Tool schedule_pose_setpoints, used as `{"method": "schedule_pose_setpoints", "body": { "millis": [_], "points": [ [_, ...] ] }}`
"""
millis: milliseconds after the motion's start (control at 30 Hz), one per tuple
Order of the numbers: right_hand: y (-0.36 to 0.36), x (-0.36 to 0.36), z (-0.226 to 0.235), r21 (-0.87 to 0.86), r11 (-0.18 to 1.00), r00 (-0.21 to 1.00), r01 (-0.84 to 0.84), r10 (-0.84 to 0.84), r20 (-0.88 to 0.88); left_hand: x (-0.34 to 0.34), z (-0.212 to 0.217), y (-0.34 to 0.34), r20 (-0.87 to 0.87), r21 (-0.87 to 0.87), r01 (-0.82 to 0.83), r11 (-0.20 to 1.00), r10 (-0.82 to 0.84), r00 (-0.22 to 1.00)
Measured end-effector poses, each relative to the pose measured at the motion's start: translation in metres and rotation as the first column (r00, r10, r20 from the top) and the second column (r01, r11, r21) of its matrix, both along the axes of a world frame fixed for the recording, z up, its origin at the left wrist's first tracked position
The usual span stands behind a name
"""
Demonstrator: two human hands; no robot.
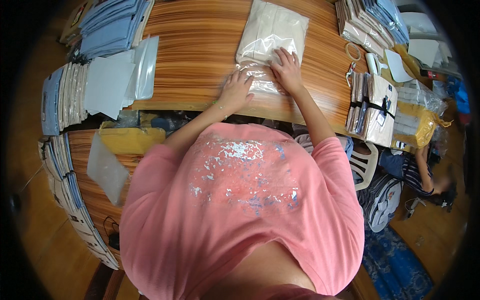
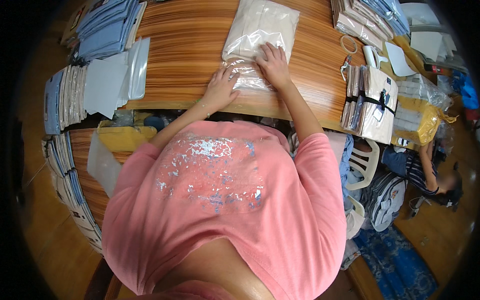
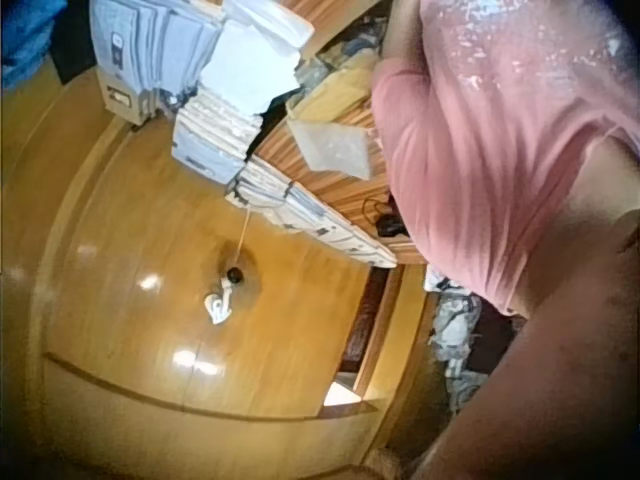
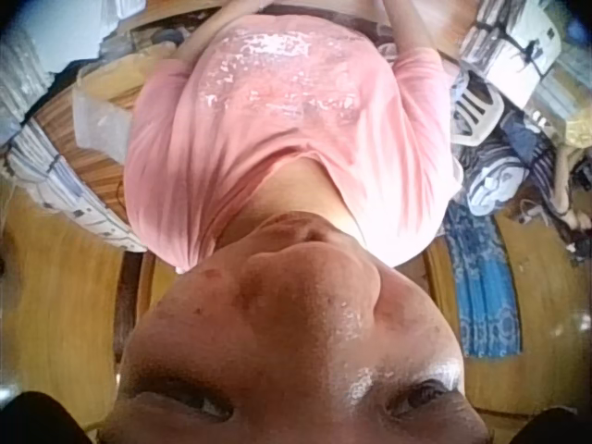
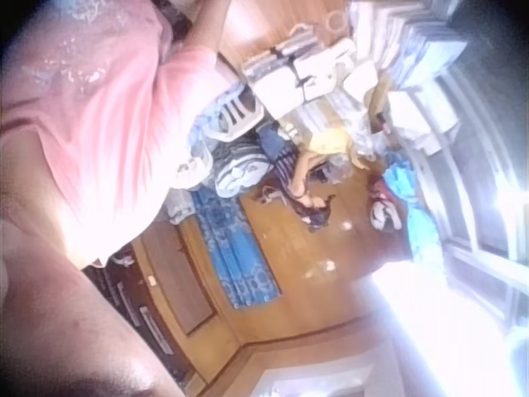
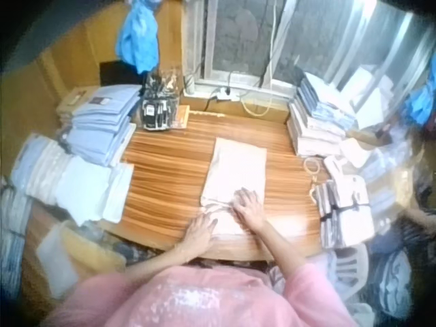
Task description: The person packages folded shirts into plastic bags and organizes them into stacks. The person slides a cream-colored shirt into a plastic sleeve, seals it, then moves to a large pile of blue shirts, takes a shirt, lays it flat on a board to fold it around a cardboard insert, and places the folded blue shirt into a plastic sleeve.
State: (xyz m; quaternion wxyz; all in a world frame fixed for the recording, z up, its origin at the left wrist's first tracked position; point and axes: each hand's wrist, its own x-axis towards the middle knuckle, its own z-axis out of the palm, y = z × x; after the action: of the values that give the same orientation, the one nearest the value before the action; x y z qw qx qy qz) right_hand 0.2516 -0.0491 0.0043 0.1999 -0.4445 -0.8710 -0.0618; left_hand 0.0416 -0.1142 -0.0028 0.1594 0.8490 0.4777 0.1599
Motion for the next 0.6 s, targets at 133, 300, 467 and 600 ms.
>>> {"method": "schedule_pose_setpoints", "body": {
  "millis": [133,300,467,600],
  "points": [
    [-0.044,-0.030,-0.013,0.035,0.990,0.990,0.135,-0.133,-0.055,-0.022,0.035,0.015,-0.066,-0.429,-0.171,0.887,0.158,0.985],
    [-0.066,-0.101,-0.016,-0.275,0.959,0.985,0.071,-0.111,-0.133,-0.056,0.012,0.056,0.250,-0.116,-0.049,0.992,0.077,0.965],
    [-0.075,-0.129,-0.027,-0.321,0.941,0.968,0.106,-0.171,-0.185,-0.070,-0.021,0.069,0.245,-0.104,0.108,0.989,-0.079,0.966],
    [-0.071,-0.140,-0.025,-0.382,0.909,0.924,0.165,-0.278,-0.263,-0.074,-0.028,0.071,0.256,-0.130,0.133,0.983,-0.097,0.962]
  ]
}}
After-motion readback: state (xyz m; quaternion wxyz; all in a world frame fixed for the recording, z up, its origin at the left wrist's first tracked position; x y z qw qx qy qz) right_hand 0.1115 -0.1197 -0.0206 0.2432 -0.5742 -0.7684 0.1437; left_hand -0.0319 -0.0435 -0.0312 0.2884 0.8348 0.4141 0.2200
